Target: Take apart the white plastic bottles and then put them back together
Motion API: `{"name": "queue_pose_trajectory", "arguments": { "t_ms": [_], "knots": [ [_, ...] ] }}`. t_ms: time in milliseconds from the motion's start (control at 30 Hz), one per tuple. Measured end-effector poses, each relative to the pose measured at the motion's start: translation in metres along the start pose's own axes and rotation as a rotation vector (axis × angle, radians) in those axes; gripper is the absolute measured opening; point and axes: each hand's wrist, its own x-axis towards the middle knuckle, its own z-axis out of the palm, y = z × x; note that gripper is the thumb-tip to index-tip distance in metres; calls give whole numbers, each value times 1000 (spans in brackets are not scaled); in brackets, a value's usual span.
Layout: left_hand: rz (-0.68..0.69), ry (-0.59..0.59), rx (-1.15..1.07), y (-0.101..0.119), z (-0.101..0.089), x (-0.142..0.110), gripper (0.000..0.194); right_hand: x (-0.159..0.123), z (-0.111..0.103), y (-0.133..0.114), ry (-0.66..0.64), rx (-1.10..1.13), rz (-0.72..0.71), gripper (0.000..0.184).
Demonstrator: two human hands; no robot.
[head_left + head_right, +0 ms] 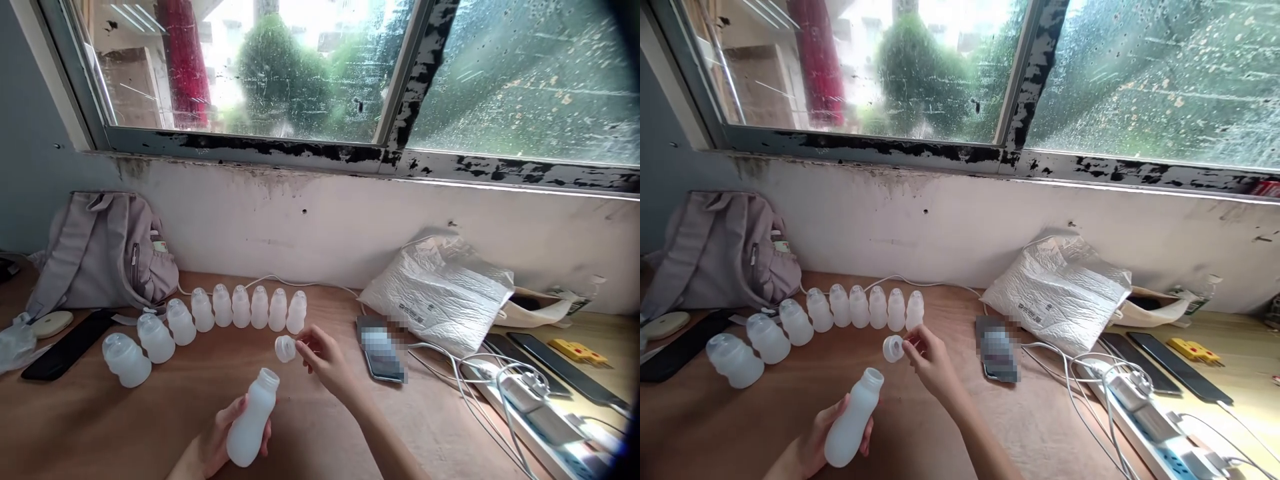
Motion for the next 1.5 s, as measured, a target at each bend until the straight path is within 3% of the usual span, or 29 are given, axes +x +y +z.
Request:
{"name": "queue_pose_trajectory", "arguments": {
  "t_ms": [100, 233, 300, 500, 600, 700, 833, 1000, 1100, 1167, 1233, 1333, 1500],
  "knots": [
    [21, 84, -77, 2, 4, 2, 60, -1, 8, 12, 55, -262, -46, 13],
    [107, 205, -171, 6, 7, 4, 51, -8, 29, 31, -106, -628, 3, 6],
    [140, 261, -151, 5, 5, 6, 44, -12, 36, 34, -180, -705, 13, 8],
    [329, 385, 212, 1, 6, 15, 42, -20, 27, 8, -81, -495, -87, 29],
    [444, 356, 416, 0, 14, 16, 50, -24, 25, -8, -71, -350, -163, 42],
    [484, 323, 483, -3, 17, 18, 59, -25, 30, -12, -54, -297, -191, 33],
    [445, 265, 564, -10, 7, 21, 53, -22, 36, -3, -46, -321, -165, 28],
    [533, 303, 774, -10, -11, 28, 75, -18, 8, -18, 36, -307, -141, 22],
    [521, 264, 1046, -3, -18, 35, 85, -15, -23, -35, 212, -335, -119, 24],
    [502, 225, 1220, 2, -21, 40, 78, -8, -40, -37, 378, -412, -96, 21],
    [480, 190, 1344, 6, -21, 45, 60, 3, -51, -28, 472, -510, -51, 17],
    [509, 162, 1408, 9, -17, 46, 35, 24, -55, 2, 493, -637, 52, 12],
    [537, 220, 1263, 11, -10, 35, 28, 41, -48, 51, 405, -704, 115, 11]
  ]
}}
